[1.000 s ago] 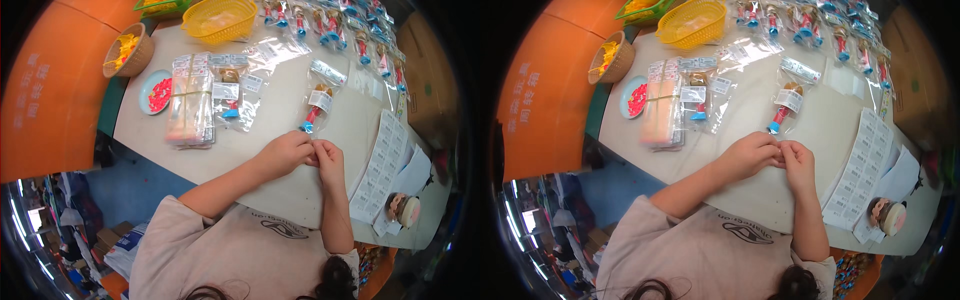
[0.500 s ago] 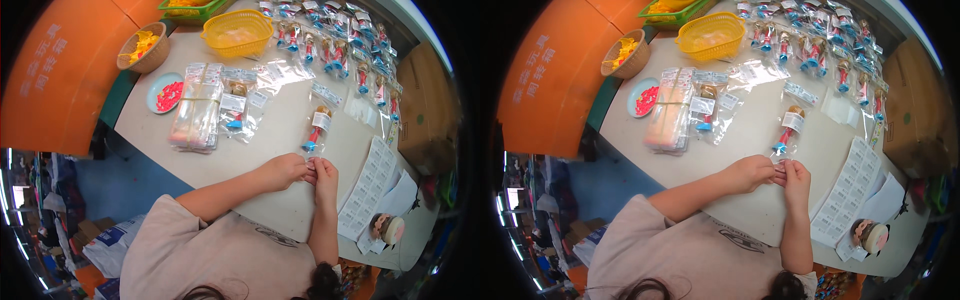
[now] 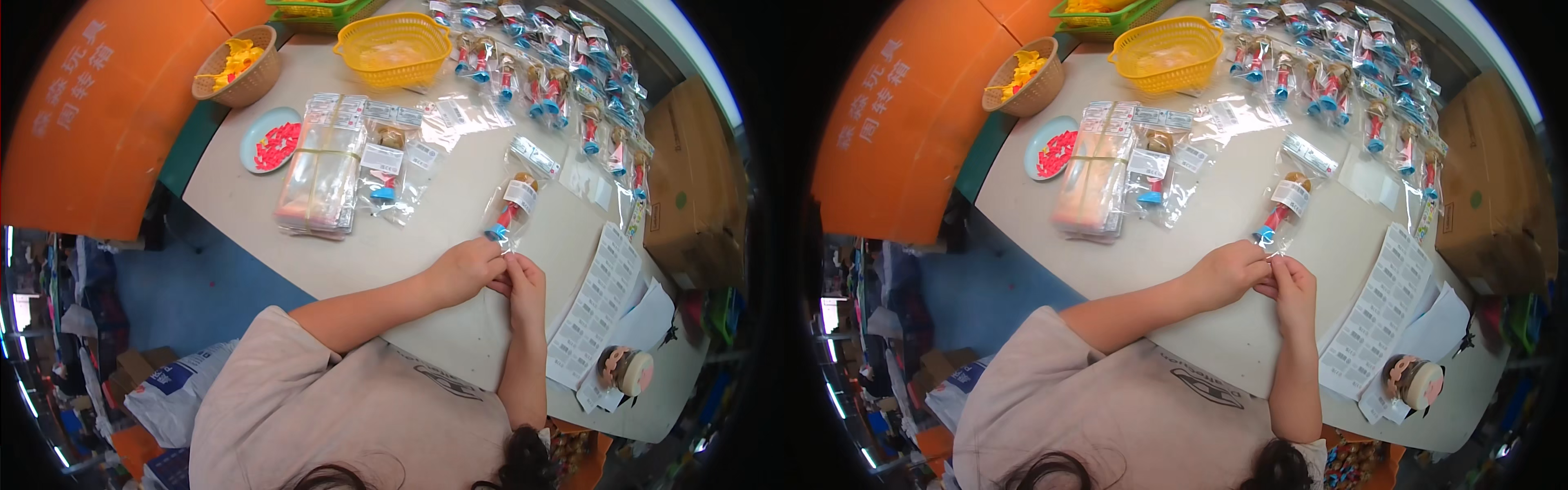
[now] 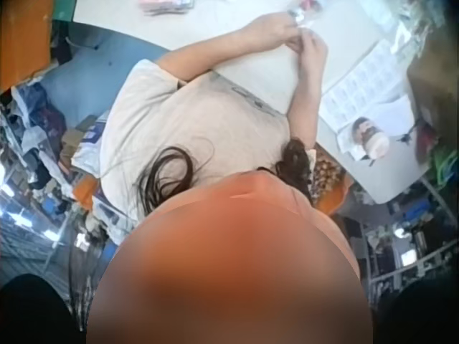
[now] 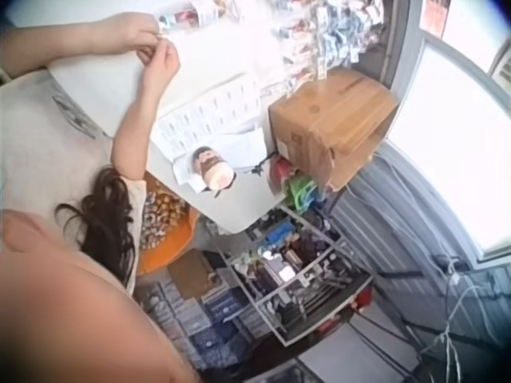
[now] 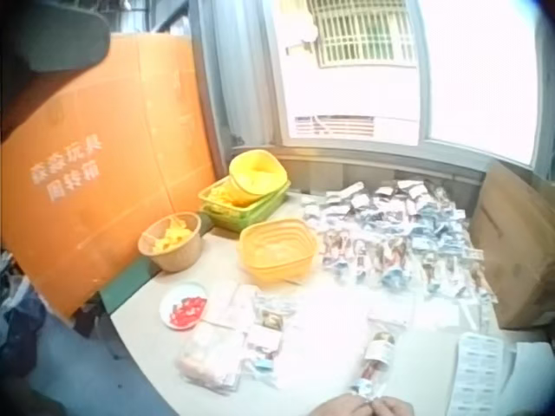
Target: The person is packaging small toy figurines into plastic bags and sealing them with adhesive strips.
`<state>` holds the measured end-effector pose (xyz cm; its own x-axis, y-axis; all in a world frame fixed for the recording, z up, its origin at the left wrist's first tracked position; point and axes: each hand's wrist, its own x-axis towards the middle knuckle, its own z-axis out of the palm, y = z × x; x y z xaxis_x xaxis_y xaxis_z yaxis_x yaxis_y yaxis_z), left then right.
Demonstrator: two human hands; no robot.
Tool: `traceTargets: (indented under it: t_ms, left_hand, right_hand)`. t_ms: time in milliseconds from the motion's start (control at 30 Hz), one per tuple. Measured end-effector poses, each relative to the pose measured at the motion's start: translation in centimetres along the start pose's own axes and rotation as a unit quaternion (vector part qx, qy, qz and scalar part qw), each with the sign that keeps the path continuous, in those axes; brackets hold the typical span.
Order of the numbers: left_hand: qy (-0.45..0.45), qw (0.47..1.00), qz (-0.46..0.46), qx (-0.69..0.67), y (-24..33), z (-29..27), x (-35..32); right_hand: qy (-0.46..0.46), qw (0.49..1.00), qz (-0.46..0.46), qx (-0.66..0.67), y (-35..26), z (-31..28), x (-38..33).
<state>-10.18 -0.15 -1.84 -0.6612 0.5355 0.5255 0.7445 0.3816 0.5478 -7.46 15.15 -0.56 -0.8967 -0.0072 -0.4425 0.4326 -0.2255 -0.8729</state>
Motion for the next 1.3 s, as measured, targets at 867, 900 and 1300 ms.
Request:
traceTargets:
  t_ms: [867, 900, 1300]
  left_hand:
    - [0.160, 0.804, -0.275, -0.502, -8.5, -17.7, 3.1]
    - [0.171, 0.814, -0.261, -0.491, -11.3, -20.0, 3.7]
    - [0.127, 0.861, -0.376, 0.318, -29.0, -20.8, 14.2]
  right_hand:
    - [0.037, 0.999, 0.012, -0.029, -0.3, 0.2, 0.1]
    - [0.033, 0.999, 0.009, -0.030, -0.4, 0.3, 0.2]
    - [0.009, 0.999, 0.027, -0.022, 0.0, 0.1, -0.1]
